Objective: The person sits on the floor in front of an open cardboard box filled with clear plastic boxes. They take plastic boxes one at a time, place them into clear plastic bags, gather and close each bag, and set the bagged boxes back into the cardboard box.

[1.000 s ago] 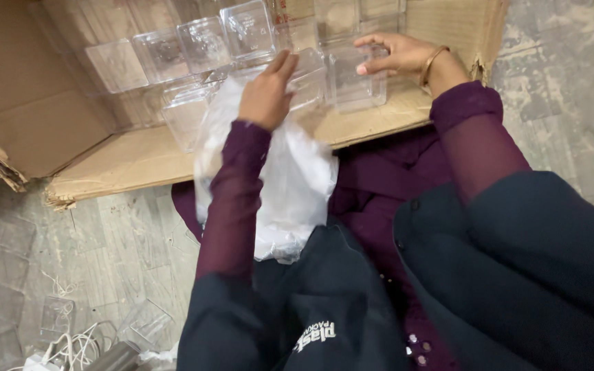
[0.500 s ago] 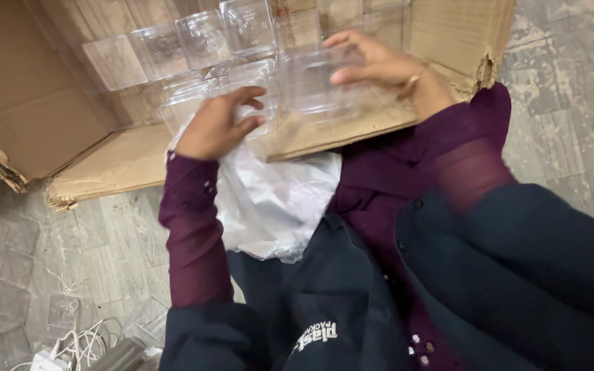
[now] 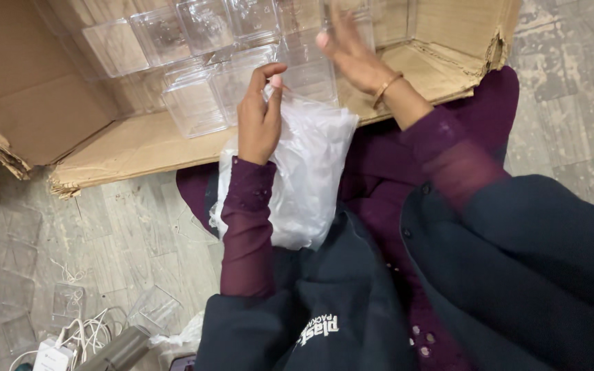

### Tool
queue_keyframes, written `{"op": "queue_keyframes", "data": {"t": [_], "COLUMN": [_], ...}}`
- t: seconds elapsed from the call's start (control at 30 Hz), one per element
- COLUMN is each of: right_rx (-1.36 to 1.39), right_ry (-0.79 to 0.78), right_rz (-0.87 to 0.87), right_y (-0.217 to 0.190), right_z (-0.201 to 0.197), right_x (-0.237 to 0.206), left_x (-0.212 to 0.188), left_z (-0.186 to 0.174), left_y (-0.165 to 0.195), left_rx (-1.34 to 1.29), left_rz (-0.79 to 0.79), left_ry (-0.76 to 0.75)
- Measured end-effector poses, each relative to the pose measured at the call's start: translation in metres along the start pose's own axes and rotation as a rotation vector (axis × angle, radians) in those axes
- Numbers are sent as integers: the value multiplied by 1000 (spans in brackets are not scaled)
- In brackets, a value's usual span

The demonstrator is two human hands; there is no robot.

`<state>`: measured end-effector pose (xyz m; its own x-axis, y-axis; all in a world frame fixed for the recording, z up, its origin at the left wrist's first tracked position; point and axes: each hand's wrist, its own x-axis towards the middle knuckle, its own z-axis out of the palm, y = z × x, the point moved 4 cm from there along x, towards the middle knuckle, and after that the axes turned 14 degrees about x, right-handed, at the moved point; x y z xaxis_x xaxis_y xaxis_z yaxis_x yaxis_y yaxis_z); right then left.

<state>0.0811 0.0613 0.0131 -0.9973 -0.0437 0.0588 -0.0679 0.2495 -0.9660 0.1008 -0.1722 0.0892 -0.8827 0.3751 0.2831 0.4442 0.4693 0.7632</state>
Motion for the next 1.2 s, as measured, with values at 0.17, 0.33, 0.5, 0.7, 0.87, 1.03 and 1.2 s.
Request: {"op": "queue_keyframes", "data": {"t": [0.17, 0.33, 0.5, 0.7, 0.87, 1.03, 1.2], "right_rx": [349, 232, 316, 151, -60, 522, 960], "right_ry": [-10, -74, -10, 91, 103, 128, -147], "right_rz": [-127, -42, -37, -127, -114, -145, 361], "right_y": [-50, -75, -75, -83, -88, -70, -38], "right_z": [-5, 20, 20, 20, 27, 29, 34], "right_x": [-43, -70, -79, -90, -96, -90, -94], "left_x": [-2, -9, -25, -30, -35, -39, -36], "left_z": [1, 3, 10, 20, 33, 38, 12], "left_y": [4, 2, -12, -20, -30, -33, -38], "left_rx": [-109, -291, -441, -514, -776, -717, -927], "left_rz": [-27, 32, -163, -158, -277, -273, -112], "left_ry": [-46, -73, -158, -93, -11, -202, -309]}}
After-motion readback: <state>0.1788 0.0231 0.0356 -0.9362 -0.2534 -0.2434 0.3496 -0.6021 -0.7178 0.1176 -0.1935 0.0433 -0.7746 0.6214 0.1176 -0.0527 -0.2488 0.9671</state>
